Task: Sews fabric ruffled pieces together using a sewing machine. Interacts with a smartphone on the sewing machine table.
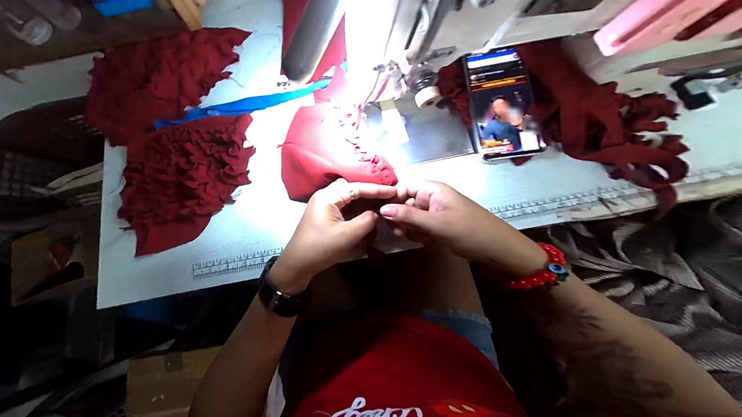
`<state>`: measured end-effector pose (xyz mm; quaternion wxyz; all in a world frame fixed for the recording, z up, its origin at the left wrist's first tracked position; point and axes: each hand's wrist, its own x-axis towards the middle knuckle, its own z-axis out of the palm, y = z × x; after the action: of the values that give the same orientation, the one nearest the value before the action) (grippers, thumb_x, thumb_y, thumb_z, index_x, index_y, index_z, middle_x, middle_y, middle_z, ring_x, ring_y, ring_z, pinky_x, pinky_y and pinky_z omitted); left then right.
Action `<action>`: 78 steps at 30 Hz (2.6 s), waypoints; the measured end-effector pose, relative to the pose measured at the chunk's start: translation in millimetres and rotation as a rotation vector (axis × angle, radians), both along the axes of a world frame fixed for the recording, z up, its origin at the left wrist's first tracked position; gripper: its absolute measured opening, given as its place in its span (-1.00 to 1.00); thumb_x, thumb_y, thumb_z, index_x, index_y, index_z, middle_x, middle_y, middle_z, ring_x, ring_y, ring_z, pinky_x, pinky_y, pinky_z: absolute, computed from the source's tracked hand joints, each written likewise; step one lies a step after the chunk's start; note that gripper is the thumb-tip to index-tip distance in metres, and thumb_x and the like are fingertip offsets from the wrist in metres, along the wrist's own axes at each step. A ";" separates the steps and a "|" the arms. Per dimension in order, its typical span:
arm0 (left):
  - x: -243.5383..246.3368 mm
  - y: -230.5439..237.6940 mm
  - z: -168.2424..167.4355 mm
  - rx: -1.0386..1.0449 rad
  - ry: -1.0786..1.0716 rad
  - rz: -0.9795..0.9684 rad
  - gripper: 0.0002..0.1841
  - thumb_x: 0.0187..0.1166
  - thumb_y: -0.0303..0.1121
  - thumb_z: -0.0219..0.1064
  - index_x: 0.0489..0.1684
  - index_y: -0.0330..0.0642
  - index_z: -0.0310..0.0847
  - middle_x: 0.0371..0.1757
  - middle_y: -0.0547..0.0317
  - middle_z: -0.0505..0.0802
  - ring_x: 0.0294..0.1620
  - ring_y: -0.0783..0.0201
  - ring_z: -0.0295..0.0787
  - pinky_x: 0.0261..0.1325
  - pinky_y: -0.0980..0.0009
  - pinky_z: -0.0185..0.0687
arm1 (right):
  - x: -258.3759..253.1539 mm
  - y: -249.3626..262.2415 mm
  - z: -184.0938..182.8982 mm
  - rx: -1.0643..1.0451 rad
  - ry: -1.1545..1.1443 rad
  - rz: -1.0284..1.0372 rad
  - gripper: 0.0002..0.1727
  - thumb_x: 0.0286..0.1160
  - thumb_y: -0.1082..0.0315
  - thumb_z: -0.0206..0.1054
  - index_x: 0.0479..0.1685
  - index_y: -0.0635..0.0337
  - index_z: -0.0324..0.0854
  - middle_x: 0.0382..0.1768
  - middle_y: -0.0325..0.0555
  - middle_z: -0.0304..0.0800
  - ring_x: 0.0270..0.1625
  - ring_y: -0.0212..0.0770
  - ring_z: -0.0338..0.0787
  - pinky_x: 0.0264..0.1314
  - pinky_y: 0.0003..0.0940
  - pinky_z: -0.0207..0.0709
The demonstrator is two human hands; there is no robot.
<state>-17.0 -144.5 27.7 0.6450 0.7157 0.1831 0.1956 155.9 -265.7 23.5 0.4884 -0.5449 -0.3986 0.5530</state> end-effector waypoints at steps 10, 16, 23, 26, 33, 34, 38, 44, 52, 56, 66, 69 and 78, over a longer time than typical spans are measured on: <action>4.4 3.3 -12.6 -0.015 0.019 0.007 -0.68 0.43 -0.65 0.37 0.11 -0.26 0.81 0.00 0.10 0.88 -0.04 0.32 0.86 0.05 0.39 0.84 | 9.4 3.8 -3.9 -0.011 -0.083 0.051 -0.78 0.68 0.23 0.36 -0.25 0.17 0.55 -0.62 -0.29 0.58 -0.63 -0.51 0.50 -0.57 -0.64 0.33; 3.8 4.6 -13.1 -0.006 0.011 -0.009 -0.66 0.43 -0.66 0.42 0.18 -0.28 0.79 0.02 0.06 0.89 -0.04 0.29 0.88 0.07 0.37 0.86 | 8.7 7.5 -4.6 -0.025 -0.058 0.061 -0.81 0.77 0.27 0.25 -0.20 0.19 0.59 -0.65 -0.30 0.57 -0.69 -0.54 0.42 -0.65 -0.67 0.24; -1.5 7.9 -6.2 -0.090 0.035 0.008 -0.33 0.42 -0.69 0.41 0.61 -0.09 0.49 0.39 0.15 0.74 -0.19 0.38 0.82 -0.07 0.43 0.83 | 20.2 -1.7 3.2 -0.015 -0.305 0.033 -0.80 0.73 0.17 0.28 0.00 0.10 0.64 -0.61 -0.35 0.59 -0.66 -0.54 0.44 -0.63 -0.62 0.31; -9.6 11.6 -2.7 -0.135 0.077 -0.026 -0.24 0.40 -0.65 0.43 0.70 -0.06 0.34 0.40 0.20 0.74 -0.24 0.48 0.77 -0.12 0.50 0.77 | 16.3 -13.6 8.4 0.060 -0.502 -0.123 -0.65 0.69 -0.05 0.27 0.20 -0.05 0.59 -0.38 -0.39 0.70 -0.46 -0.51 0.61 -0.41 -0.54 0.53; -46.9 28.7 40.9 -0.141 -0.032 -0.167 -0.49 0.64 -0.54 0.13 0.62 -0.22 0.42 0.26 0.11 0.84 -0.23 0.41 0.81 -0.14 0.44 0.80 | 8.9 -13.0 14.9 0.194 -0.903 -0.395 -0.65 0.84 0.15 0.08 0.04 0.10 0.77 -0.21 -0.23 0.72 -0.22 -0.42 0.67 -0.13 -0.43 0.58; -47.3 35.4 49.3 -0.035 -0.023 -0.092 -0.53 0.67 -0.54 0.07 0.57 -0.20 0.48 0.13 0.17 0.85 -0.36 0.47 0.75 -0.31 0.52 0.76 | 2.6 -5.1 13.8 0.235 -0.908 -0.396 -0.67 0.82 0.18 0.13 0.03 0.13 0.79 -0.18 -0.18 0.74 -0.19 -0.37 0.70 -0.10 -0.38 0.62; -22.4 65.8 44.7 0.737 0.213 0.178 -0.63 0.69 -0.60 0.03 0.28 -0.20 0.72 0.20 0.10 0.83 0.15 0.33 0.74 0.31 0.39 0.60 | -37.0 25.5 -4.6 0.325 -1.120 -0.243 -0.72 0.65 0.23 0.30 0.16 0.00 0.85 -0.20 -0.07 0.82 -0.29 -0.10 0.83 -0.36 -0.08 0.69; -26.8 32.0 36.2 1.076 0.719 -0.123 -0.68 0.71 -0.18 0.24 -0.21 -0.20 0.84 -0.21 -0.06 0.81 -0.17 -0.05 0.83 -0.20 -0.09 0.74 | -5.7 14.3 6.1 -0.059 -1.411 -0.293 -0.78 0.59 0.24 0.37 0.07 0.01 0.83 -0.24 0.16 0.77 -0.38 0.21 0.79 -0.51 0.20 0.58; -10.3 33.4 19.0 0.992 0.509 -0.153 -0.80 0.58 -0.36 0.41 0.06 -0.15 0.81 0.00 -0.01 0.79 -0.11 0.06 0.83 -0.13 0.04 0.80 | -13.8 12.3 -13.7 0.007 -1.368 -0.300 -0.50 0.57 -0.04 0.38 0.01 0.31 0.70 0.03 0.23 0.68 -0.35 0.16 0.79 -0.47 0.12 0.64; -3.5 34.1 11.7 0.627 0.308 -0.231 -0.70 0.66 -0.47 0.30 0.30 -0.22 0.73 0.07 0.06 0.77 0.03 0.29 0.70 0.14 0.36 0.66 | -5.4 17.1 -10.6 -0.008 -1.277 -0.388 -0.48 0.60 -0.01 0.36 0.23 0.28 0.65 0.12 0.28 0.65 -0.27 0.23 0.79 -0.40 0.21 0.62; 35.8 85.7 -2.1 0.776 0.515 -0.009 -0.53 0.62 -0.04 0.37 0.29 -0.20 0.69 0.25 -0.16 0.80 0.31 -0.11 0.74 0.33 -0.21 0.59 | 5.7 23.2 -15.6 0.236 -1.104 -0.230 -0.65 0.63 0.18 0.30 0.19 0.21 0.73 0.00 0.09 0.80 0.07 0.06 0.80 0.12 0.15 0.63; 20.1 57.5 13.2 0.712 0.403 0.011 -0.75 0.61 -0.26 0.36 0.04 -0.23 0.74 -0.01 -0.06 0.83 0.06 0.03 0.80 0.10 -0.07 0.70 | 9.4 9.2 -10.7 0.210 -0.843 -0.318 -0.78 0.67 0.15 0.27 0.03 0.08 0.60 -0.29 -0.25 0.77 -0.27 -0.41 0.75 -0.22 -0.36 0.66; -55.2 -34.4 83.1 0.541 -0.066 -0.023 -0.82 0.61 -0.29 0.45 -0.13 -0.24 0.73 -0.25 0.25 0.88 -0.23 0.63 0.77 -0.14 0.70 0.70 | 14.1 -57.4 47.3 0.493 -0.464 -0.294 -0.84 0.68 0.11 0.34 0.12 -0.23 0.61 -0.27 -0.64 0.73 -0.40 -0.72 0.65 -0.37 -0.81 0.57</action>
<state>-72.2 -178.9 110.8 0.4382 0.8572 0.0950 0.2532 170.1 -323.0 70.8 0.5758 -0.5730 -0.5376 0.2259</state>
